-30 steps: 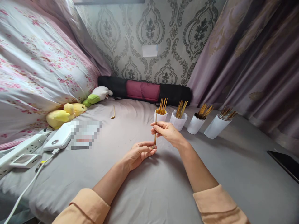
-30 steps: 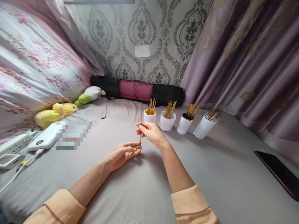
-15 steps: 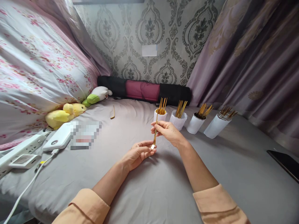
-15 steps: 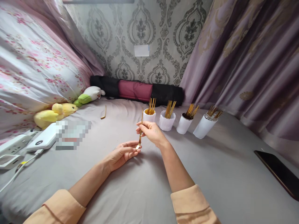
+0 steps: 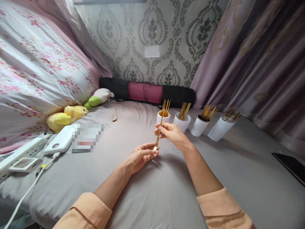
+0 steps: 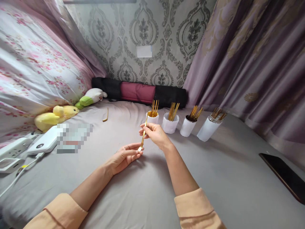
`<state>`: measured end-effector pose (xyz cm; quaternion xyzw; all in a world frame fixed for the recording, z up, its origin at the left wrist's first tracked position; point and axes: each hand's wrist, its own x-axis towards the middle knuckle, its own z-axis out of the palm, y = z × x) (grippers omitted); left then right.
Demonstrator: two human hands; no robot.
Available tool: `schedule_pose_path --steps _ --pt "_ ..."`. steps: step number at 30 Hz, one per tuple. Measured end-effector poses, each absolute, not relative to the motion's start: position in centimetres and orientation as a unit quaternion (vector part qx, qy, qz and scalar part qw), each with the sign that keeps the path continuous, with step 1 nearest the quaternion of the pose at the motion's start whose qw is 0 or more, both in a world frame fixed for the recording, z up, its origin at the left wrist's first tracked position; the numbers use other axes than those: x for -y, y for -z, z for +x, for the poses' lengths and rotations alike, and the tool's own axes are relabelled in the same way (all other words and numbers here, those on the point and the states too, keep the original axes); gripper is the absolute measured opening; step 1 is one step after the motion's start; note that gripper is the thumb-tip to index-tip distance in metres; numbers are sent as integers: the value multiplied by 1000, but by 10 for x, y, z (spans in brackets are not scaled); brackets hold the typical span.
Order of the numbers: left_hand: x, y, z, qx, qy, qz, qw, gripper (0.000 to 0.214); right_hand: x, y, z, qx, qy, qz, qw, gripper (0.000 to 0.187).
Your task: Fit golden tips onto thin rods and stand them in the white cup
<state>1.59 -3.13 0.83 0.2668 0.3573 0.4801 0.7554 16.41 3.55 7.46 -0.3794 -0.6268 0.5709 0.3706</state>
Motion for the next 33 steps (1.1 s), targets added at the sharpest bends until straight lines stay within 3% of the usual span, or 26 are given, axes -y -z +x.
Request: schedule_pose_path --steps 20,33 --pt "31 -4 16 -367 -487 276 743 37 -39 -73 167 620 -543 -415 384 19" --pt "32 -6 17 -372 -474 275 749 34 -51 -69 169 575 -482 -437 496 21"
